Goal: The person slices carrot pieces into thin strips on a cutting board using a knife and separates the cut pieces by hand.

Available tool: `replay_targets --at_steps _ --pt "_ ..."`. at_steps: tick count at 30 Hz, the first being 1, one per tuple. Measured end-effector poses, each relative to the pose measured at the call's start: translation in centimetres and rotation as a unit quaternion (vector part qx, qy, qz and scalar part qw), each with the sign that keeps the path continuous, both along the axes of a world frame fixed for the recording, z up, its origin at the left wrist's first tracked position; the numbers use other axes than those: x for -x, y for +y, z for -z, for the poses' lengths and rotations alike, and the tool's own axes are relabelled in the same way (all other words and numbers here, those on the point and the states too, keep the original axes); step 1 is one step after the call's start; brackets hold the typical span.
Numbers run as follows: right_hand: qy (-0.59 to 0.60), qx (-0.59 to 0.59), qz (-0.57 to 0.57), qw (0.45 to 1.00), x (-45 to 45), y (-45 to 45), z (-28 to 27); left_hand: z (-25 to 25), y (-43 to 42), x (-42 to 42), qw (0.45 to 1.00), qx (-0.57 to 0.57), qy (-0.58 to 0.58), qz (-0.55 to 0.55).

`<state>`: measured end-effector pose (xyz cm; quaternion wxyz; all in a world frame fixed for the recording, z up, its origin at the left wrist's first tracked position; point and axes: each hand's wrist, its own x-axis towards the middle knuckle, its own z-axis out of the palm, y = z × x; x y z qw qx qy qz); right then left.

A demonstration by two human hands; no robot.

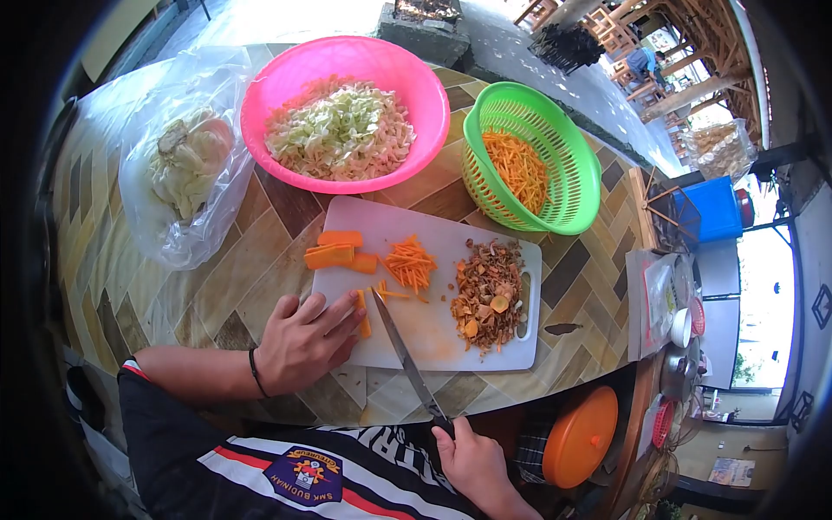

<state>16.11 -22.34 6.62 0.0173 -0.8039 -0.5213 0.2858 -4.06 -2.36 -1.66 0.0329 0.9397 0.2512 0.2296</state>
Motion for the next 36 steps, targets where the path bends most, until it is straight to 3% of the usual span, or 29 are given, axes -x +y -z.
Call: replay_targets --at_steps 23,36 --pt "0.077 0.017 0.045 0.996 2.1 -0.4 -0.5 0.1 0.5 0.0 0.997 0.070 0.005 0.017" --pt "0.001 0.082 0.012 0.997 3.2 0.1 -0.1 0.0 0.6 0.1 0.997 0.073 0.016 0.023"
